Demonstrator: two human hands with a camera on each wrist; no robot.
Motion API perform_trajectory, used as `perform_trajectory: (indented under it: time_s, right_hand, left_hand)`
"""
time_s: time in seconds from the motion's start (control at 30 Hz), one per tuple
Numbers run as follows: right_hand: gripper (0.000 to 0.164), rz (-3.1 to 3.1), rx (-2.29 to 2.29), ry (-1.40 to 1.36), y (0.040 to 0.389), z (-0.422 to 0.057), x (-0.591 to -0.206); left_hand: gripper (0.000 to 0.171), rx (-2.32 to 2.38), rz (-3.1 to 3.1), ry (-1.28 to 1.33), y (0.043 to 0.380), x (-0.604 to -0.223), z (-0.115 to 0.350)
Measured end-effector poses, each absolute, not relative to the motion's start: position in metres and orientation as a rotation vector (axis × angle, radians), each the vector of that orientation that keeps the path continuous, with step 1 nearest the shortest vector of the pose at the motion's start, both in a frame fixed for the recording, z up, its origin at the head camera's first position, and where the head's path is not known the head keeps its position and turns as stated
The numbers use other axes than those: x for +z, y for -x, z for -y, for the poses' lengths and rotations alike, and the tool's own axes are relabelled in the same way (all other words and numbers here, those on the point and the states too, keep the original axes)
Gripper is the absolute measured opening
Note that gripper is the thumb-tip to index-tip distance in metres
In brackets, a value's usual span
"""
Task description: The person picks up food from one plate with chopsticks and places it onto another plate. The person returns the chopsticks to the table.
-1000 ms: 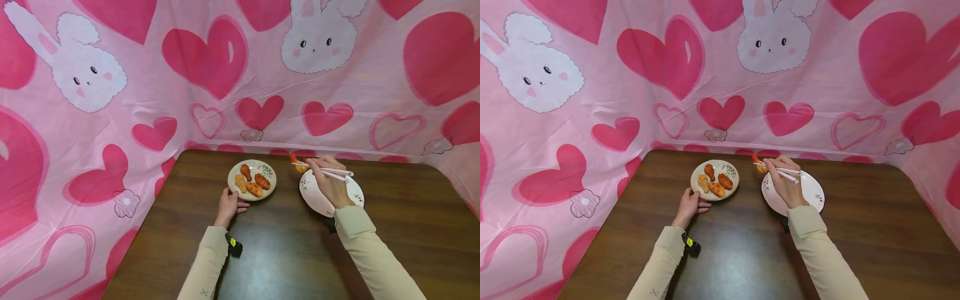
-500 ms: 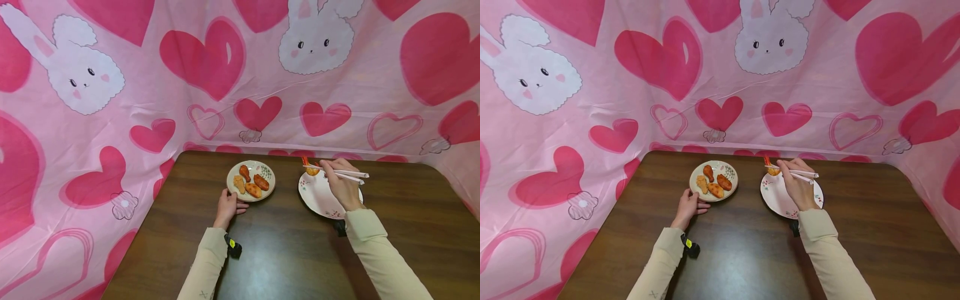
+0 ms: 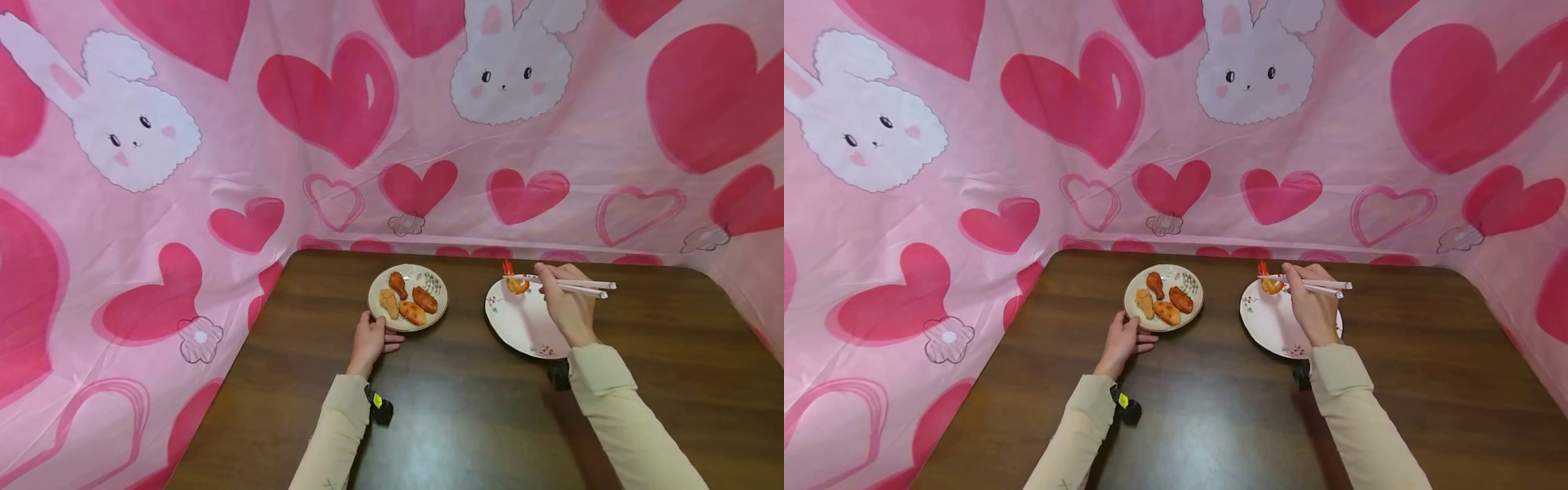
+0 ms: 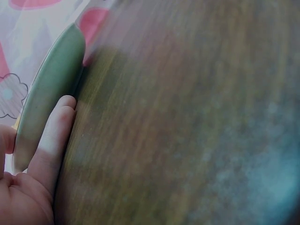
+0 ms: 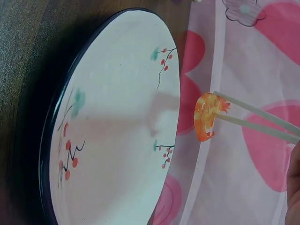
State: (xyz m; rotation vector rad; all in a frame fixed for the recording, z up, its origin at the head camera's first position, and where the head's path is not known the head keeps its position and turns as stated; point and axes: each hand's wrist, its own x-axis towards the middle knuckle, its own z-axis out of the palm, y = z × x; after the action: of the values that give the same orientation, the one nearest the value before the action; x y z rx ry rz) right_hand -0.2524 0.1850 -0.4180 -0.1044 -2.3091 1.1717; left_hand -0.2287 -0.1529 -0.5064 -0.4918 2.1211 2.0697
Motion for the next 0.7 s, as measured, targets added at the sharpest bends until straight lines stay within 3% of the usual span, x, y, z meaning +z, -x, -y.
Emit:
perform_trajectory:
  time_s: [0.7]
  right_hand:
    - [0.041, 2.311, 1.374, 0.399, 0.256, -0.197, -0.429]
  left_hand:
    - [0.047, 2.053, -2.125, 0.518, 0.230, -0.507, 0.153]
